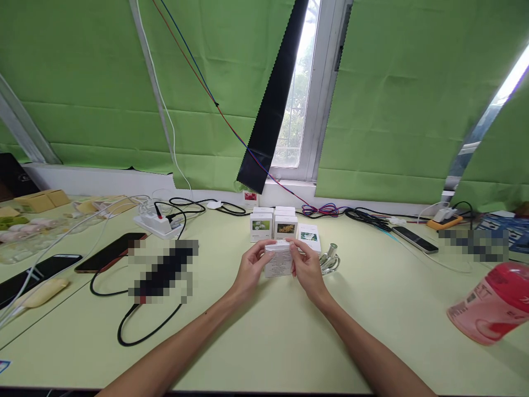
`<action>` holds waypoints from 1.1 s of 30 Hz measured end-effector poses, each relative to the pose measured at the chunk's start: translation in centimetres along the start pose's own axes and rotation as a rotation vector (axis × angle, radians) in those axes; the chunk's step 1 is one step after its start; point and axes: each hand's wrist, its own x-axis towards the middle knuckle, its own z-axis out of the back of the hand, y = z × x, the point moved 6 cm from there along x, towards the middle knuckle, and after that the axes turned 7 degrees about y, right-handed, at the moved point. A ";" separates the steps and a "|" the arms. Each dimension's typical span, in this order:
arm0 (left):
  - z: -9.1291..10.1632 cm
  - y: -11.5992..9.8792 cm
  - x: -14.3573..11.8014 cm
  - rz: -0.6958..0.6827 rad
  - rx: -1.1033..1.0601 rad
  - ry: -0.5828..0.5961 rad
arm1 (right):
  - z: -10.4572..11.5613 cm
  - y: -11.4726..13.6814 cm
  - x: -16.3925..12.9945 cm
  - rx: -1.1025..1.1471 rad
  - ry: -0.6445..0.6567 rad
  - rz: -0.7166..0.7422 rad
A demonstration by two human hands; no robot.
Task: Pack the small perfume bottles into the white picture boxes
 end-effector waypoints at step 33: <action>-0.1 0.4 0.0 0.010 -0.018 0.015 | 0.0 0.1 0.1 0.007 -0.007 0.024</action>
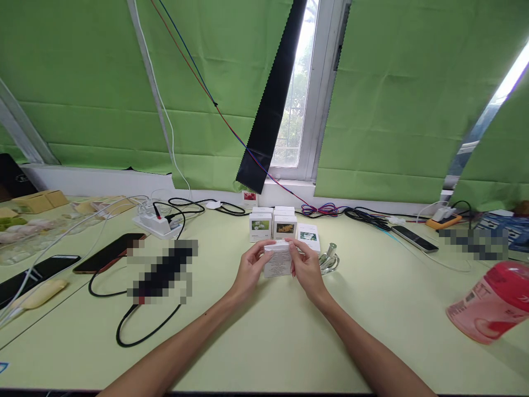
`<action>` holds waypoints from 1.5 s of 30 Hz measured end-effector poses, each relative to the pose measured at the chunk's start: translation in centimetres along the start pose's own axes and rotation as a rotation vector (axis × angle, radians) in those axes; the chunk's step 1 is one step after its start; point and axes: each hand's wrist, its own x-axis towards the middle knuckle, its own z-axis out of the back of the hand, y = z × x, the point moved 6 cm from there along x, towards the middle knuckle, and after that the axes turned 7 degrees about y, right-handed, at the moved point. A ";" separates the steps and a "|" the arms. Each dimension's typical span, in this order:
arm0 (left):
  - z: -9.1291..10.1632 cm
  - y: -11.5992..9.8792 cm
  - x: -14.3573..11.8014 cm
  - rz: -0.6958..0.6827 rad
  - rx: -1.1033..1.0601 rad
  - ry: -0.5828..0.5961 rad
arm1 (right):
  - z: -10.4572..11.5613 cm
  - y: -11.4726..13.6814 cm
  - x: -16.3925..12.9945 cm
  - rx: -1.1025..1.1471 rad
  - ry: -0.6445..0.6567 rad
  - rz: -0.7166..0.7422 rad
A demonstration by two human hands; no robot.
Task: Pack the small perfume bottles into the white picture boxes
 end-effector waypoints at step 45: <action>0.0 -0.2 -0.1 0.024 0.021 -0.057 | -0.1 0.5 -0.1 -0.015 -0.018 -0.028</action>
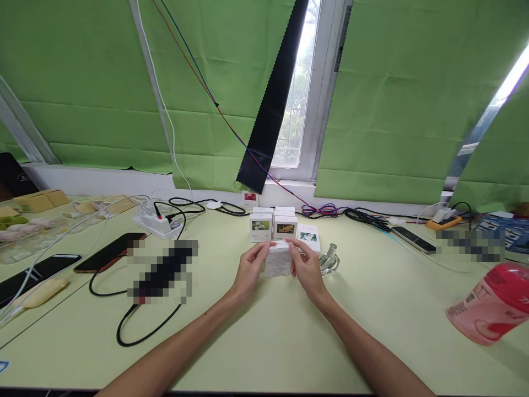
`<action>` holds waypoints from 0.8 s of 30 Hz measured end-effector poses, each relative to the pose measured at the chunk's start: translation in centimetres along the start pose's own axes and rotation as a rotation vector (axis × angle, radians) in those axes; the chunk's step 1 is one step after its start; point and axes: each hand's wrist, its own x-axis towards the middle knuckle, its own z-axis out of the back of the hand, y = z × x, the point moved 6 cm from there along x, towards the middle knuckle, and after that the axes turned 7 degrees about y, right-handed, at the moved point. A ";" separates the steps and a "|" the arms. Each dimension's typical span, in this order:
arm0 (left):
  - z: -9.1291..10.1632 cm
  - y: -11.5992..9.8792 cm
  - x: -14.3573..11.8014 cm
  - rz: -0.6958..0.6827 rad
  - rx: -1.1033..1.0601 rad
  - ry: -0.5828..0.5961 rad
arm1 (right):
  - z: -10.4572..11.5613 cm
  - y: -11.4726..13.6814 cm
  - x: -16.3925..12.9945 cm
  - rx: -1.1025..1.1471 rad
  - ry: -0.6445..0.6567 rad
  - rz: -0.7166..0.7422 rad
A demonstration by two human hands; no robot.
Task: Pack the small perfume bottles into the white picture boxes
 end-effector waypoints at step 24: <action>-0.2 0.4 0.0 0.043 0.003 0.050 | 0.1 -0.4 -0.1 -0.025 0.018 -0.036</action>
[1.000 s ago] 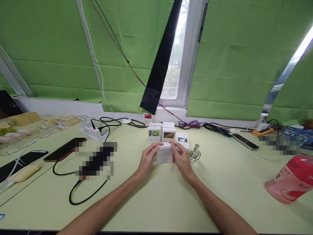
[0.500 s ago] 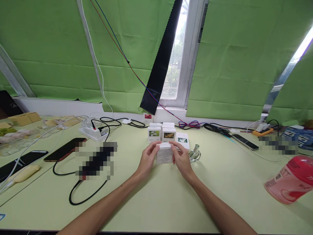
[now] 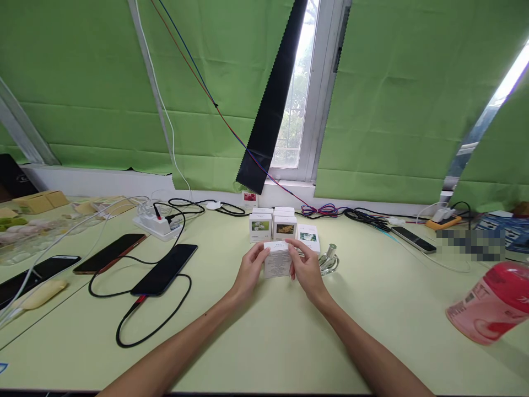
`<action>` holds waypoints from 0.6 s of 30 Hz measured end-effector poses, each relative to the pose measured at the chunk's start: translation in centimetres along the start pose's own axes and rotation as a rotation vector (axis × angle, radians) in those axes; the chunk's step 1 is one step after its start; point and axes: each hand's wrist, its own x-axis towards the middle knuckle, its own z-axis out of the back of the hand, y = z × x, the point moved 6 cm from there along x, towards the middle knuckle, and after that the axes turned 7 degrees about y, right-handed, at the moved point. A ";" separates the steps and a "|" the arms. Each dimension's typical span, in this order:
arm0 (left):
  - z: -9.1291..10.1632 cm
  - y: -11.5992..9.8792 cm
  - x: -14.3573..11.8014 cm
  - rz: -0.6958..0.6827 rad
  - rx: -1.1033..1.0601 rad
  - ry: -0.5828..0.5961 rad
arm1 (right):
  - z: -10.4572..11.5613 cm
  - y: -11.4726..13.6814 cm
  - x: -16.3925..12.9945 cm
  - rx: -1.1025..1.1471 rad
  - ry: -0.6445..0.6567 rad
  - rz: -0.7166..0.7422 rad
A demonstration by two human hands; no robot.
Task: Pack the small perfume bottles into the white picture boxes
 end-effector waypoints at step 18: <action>0.2 -1.2 -0.4 -0.037 0.247 -0.022 | -0.9 -0.5 0.0 -0.027 0.043 0.040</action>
